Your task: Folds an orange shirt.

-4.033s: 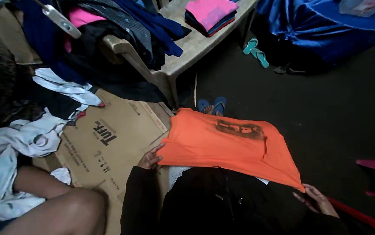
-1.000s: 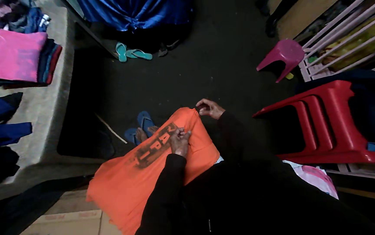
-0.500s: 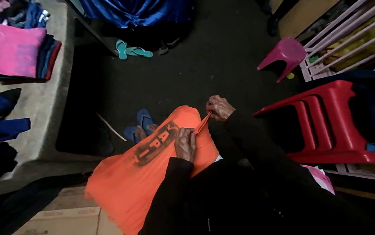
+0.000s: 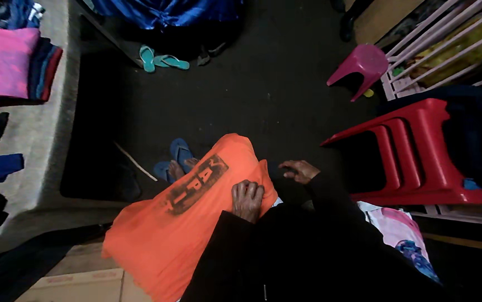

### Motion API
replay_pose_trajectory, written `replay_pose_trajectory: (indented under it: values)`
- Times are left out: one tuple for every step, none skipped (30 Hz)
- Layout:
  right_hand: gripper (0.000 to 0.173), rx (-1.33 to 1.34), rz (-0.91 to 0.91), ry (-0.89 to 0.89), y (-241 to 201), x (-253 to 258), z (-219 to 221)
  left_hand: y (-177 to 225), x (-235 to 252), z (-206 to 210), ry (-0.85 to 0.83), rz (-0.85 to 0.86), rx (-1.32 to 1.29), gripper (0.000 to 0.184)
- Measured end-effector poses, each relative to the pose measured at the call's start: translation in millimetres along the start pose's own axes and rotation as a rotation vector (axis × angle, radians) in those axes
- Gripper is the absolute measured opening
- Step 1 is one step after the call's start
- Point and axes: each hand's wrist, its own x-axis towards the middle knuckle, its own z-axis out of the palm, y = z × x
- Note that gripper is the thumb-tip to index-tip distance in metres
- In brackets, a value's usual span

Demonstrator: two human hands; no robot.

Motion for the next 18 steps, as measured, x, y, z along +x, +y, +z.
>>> replay_pose_trajectory:
  values:
    - [0.038, 0.04, -0.026, 0.049, -1, 4, 5, 0, 0, 0, 0.0, -0.02, 0.014, 0.024]
    - [0.038, 0.073, -0.048, 0.109, -3, 10, 10, -2, -1, 1, -0.019, -0.044, 0.027, 0.027]
    - [0.04, 0.112, -0.057, 0.167, -7, 15, 16, -4, -2, 1, -0.049, -0.066, 0.032, 0.028]
    - [0.039, 0.165, -0.054, 0.224, -12, 22, 22, -7, -2, 1, -0.075, -0.083, 0.032, 0.027]
    - [0.038, 0.24, -0.03, 0.266, -17, 29, 28, -10, -3, 1, -0.092, -0.092, 0.028, 0.024]
    - [0.038, 0.338, 0.014, 0.28, -21, 36, 34, -13, -4, 1, -0.097, -0.093, 0.023, 0.022]
    - [0.04, 0.459, 0.076, 0.274, -25, 43, 40, -14, -4, 0, -0.094, -0.09, 0.015, 0.02]
    - [0.041, 0.602, 0.142, 0.261, -27, 49, 44, -14, -4, -1, -0.087, -0.085, 0.005, 0.02]
    - [0.041, 0.763, 0.208, 0.245, -29, 56, 48, -14, -4, -1, -0.077, -0.081, 0.001, 0.02]
    - [0.039, 0.912, 0.248, 0.237, -30, 61, 50, -15, -4, -1, -0.064, -0.078, 0.002, 0.019]
    - [0.036, 1.033, 0.251, 0.244, -30, 66, 52, -15, -4, 0, -0.053, -0.077, 0.002, 0.019]
    - [0.034, 1.107, 0.221, 0.254, -29, 70, 53, -15, -5, 1, -0.044, -0.08, 0.002, 0.02]
    - [0.034, 1.154, 0.178, 0.27, -27, 75, 55, -16, -6, 1, -0.039, -0.088, 0.0, 0.02]
    - [0.032, 1.191, 0.141, 0.294, -24, 79, 56, -17, -7, 2, -0.036, -0.096, -0.001, 0.02]
    - [0.03, 1.215, 0.119, 0.317, -23, 83, 57, -17, -7, 2, -0.032, -0.105, -0.006, 0.02]
    - [0.026, 1.212, 0.118, 0.34, -23, 85, 57, -18, -8, 3, -0.029, -0.111, -0.014, 0.02]
    - [0.023, 1.184, 0.129, 0.356, -23, 86, 58, -18, -8, 3, -0.03, -0.115, -0.02, 0.021]
    - [0.02, 1.132, 0.144, 0.364, -26, 86, 60, -19, -8, 3, -0.032, -0.115, -0.023, 0.021]
